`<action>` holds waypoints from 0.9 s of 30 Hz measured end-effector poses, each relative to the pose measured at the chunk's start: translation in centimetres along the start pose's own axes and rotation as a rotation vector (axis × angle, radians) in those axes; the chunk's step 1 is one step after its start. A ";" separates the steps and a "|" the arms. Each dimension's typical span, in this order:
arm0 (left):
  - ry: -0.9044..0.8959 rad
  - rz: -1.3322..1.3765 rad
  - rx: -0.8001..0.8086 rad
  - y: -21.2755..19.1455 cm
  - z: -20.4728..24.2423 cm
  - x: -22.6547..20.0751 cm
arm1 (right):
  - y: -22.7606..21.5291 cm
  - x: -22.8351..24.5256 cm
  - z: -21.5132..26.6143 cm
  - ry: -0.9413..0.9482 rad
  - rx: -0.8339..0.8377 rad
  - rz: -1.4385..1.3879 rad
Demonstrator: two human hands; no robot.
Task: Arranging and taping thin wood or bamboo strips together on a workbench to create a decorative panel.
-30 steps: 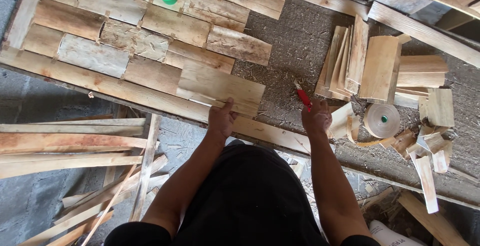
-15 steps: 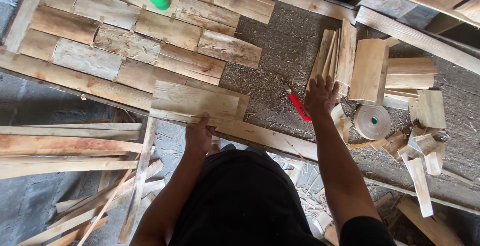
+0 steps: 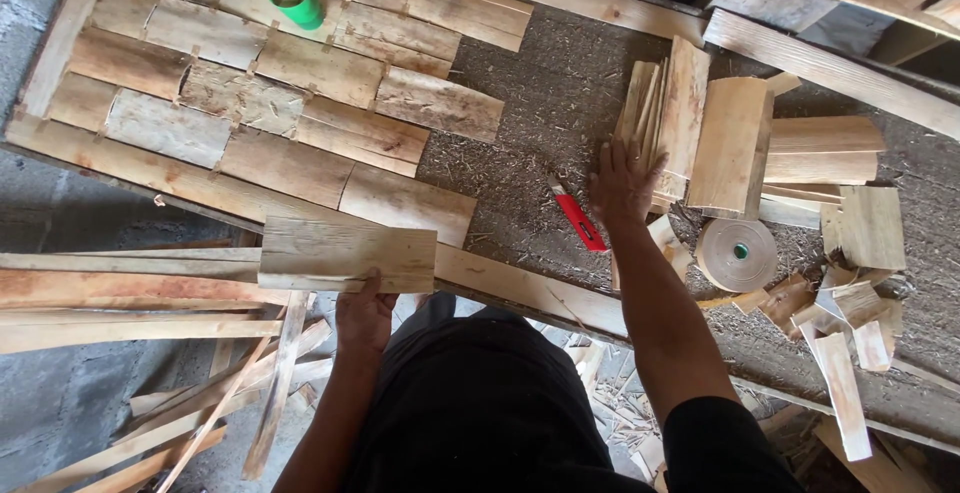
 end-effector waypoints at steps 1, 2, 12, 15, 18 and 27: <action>-0.003 -0.005 -0.004 -0.1 0.0 0.3 | 0.6 -0.1 0.0 0.000 0.005 -0.003; 0.009 0.007 0.007 -0.1 0.0 0.6 | 1.0 -0.4 0.0 0.030 0.001 0.017; 0.026 0.023 0.000 0.1 0.1 1.7 | 4.6 -5.1 1.4 0.214 -0.021 -0.151; 0.022 0.018 -0.004 0.5 0.3 1.6 | 6.0 -7.2 1.6 0.257 -0.047 -0.164; 0.047 0.017 -0.003 0.2 0.1 1.4 | 6.6 -9.7 1.9 0.349 0.106 -0.194; 0.117 0.072 -0.008 -0.4 1.2 -1.1 | 7.1 -16.8 2.7 0.476 0.184 -0.308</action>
Point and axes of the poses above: each hand's wrist, its own z-axis away from the middle knuckle, its own y-axis out of the palm, x = y × z, the point moved 8 cm from there along -z, towards the middle knuckle, and after that the axes turned 5 degrees about -y, right-handed, at the moved point
